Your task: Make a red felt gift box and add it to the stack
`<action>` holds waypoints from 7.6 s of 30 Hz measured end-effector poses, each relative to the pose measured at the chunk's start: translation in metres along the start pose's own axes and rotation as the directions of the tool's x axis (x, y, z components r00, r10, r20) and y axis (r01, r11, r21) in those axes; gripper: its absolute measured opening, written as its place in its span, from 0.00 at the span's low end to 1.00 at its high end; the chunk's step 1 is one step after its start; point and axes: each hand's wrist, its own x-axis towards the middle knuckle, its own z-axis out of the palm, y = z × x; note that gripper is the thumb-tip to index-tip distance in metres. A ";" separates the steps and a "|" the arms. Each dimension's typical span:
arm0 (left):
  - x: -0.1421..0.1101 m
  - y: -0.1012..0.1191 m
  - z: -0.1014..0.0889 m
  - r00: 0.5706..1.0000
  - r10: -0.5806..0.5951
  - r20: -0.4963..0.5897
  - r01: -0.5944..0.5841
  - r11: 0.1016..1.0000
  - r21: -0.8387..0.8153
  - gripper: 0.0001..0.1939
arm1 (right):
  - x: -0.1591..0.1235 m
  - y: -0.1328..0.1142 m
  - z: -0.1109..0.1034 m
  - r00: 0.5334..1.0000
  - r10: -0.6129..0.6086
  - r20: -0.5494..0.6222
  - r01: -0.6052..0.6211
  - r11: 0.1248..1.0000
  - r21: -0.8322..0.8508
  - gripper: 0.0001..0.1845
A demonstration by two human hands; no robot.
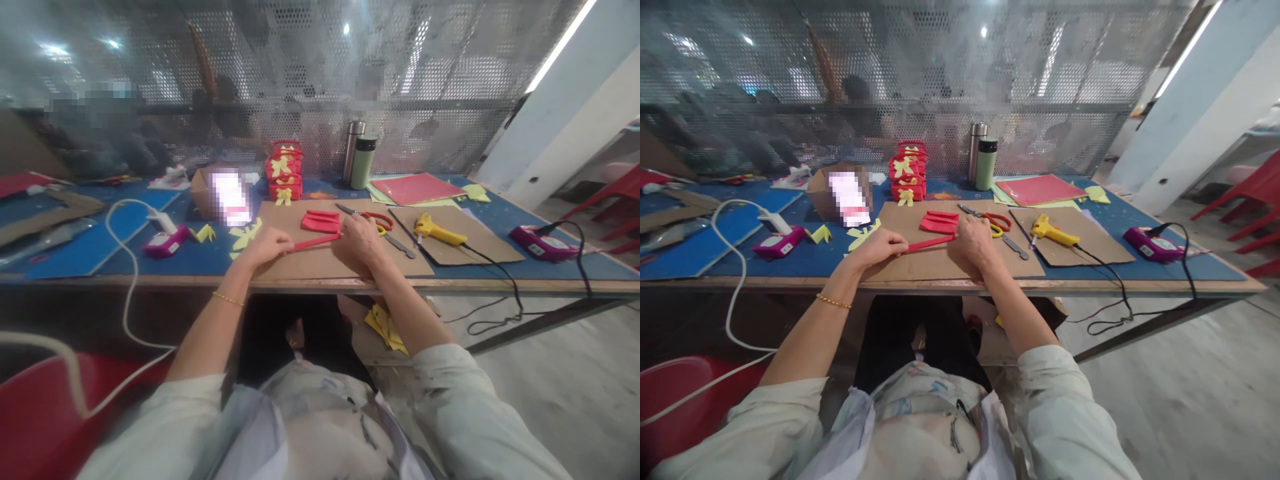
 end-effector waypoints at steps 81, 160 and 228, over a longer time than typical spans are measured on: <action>0.031 0.009 0.021 0.956 0.294 -0.008 -0.238 0.790 0.565 0.16 | 0.002 0.004 -0.001 0.839 0.277 -0.469 0.005 0.857 0.515 0.14; -0.010 0.007 0.042 0.825 0.555 0.109 -0.488 0.602 0.631 0.24 | -0.062 0.032 -0.004 0.980 -0.197 -0.026 0.198 0.965 0.171 0.17; -0.011 0.015 0.047 0.938 0.346 0.018 -0.290 0.755 0.588 0.23 | -0.079 0.023 -0.048 0.969 -0.162 0.186 0.036 0.840 0.541 0.26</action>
